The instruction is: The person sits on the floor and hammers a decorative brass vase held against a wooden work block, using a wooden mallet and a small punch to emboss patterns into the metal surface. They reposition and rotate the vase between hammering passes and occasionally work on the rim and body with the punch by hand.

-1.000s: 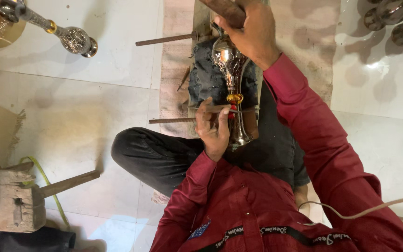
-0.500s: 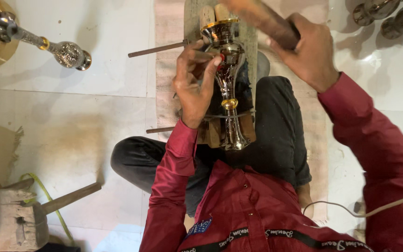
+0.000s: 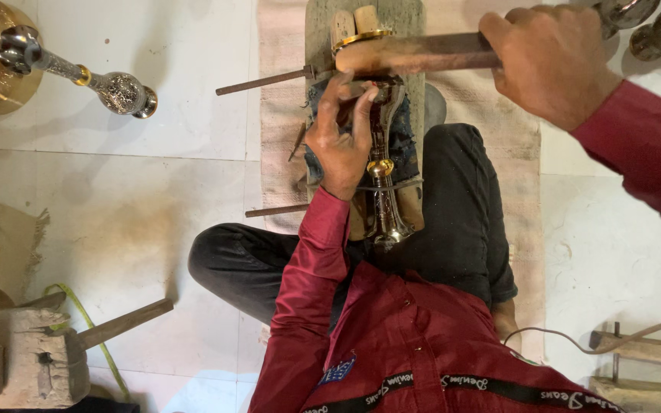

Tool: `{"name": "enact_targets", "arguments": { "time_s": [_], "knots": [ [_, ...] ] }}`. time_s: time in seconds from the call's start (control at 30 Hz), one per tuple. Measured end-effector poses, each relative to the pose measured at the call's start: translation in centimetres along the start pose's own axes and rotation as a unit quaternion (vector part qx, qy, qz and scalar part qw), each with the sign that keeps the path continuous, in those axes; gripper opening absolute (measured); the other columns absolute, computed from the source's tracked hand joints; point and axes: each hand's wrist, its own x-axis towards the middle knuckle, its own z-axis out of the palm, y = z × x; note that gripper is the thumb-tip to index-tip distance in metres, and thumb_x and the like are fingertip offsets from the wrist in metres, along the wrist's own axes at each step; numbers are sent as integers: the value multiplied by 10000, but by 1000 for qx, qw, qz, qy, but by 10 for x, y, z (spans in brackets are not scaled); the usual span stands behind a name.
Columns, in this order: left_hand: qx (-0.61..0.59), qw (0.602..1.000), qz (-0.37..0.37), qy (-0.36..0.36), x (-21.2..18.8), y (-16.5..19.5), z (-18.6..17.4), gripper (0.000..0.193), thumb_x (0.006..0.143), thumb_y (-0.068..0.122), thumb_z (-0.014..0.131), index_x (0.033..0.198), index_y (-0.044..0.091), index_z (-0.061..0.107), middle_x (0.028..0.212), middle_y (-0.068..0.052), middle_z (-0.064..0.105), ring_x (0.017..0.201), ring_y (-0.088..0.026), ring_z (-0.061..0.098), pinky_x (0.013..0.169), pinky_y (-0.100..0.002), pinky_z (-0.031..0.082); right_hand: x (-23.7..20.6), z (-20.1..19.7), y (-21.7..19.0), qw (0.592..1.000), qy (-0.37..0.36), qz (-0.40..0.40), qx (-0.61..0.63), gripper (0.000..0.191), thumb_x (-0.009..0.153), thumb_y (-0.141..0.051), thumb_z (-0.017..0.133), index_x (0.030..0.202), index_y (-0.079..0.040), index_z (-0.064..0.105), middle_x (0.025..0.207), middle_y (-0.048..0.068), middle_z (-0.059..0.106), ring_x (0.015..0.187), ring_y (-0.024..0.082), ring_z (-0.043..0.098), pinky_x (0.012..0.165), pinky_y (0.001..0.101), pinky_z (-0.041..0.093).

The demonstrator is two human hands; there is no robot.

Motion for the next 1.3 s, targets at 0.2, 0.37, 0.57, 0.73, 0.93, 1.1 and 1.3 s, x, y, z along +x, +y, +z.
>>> {"name": "enact_targets", "arguments": {
  "time_s": [0.2, 0.37, 0.57, 0.73, 0.93, 1.1, 1.3],
  "knots": [
    [18, 1000, 2, -17, 1, -10, -1, 324, 1040, 20, 691, 1346, 22, 584, 1100, -88, 765, 1002, -188, 801, 840, -287, 697, 23, -53, -11, 993, 79, -73, 39, 286, 891, -190, 789, 1117, -28, 723, 739, 104, 675, 555, 209, 631, 524, 361, 509],
    [31, 998, 55, 12, 3, -15, 3, 376, 1058, 47, 696, 1364, 43, 477, 1279, -141, 705, 1033, -160, 782, 861, -273, 686, 37, -81, -22, 989, 67, -93, 93, 283, 922, -187, 750, 1128, 2, 711, 716, 132, 662, 531, 225, 625, 506, 355, 505],
    [23, 1000, 10, 2, 4, -5, 0, 291, 997, -8, 735, 1251, 52, 606, 1136, -124, 753, 944, -173, 794, 826, -289, 669, 47, -97, -27, 984, 51, -104, 134, 288, 958, -183, 702, 1142, 39, 696, 689, 166, 645, 501, 244, 617, 484, 349, 500],
    [19, 1000, -14, -16, 7, 3, -3, 269, 982, -26, 736, 1216, 32, 617, 1063, -106, 770, 952, -166, 797, 820, -285, 669, 45, -94, -29, 973, 78, -134, 169, 348, 908, -81, 722, 1227, 39, 646, 786, 179, 662, 585, 255, 645, 547, 365, 536],
    [32, 999, 2, -31, 11, 2, -6, 291, 971, -34, 744, 1228, 56, 640, 1071, -103, 766, 953, -172, 794, 838, -289, 672, 47, -79, -26, 970, 84, -131, 186, 323, 921, -87, 726, 1205, 43, 645, 735, 175, 641, 548, 252, 631, 509, 369, 520],
    [-11, 999, -5, -33, 11, 2, -6, 386, 974, -24, 730, 1326, 42, 587, 1183, -132, 742, 1001, -185, 779, 904, -308, 666, 41, -63, -21, 989, 29, -51, 139, 245, 994, -221, 764, 1044, -9, 652, 737, 137, 654, 565, 231, 640, 524, 353, 516],
    [-8, 993, 114, -4, 16, -6, -7, 472, 984, 3, 702, 1358, 37, 415, 1232, -156, 682, 1012, -178, 742, 890, -269, 638, 44, -55, -20, 985, -32, -23, 169, 271, 1052, -257, 732, 1094, 6, 683, 748, 145, 669, 571, 220, 647, 540, 338, 521]
  ]
}}
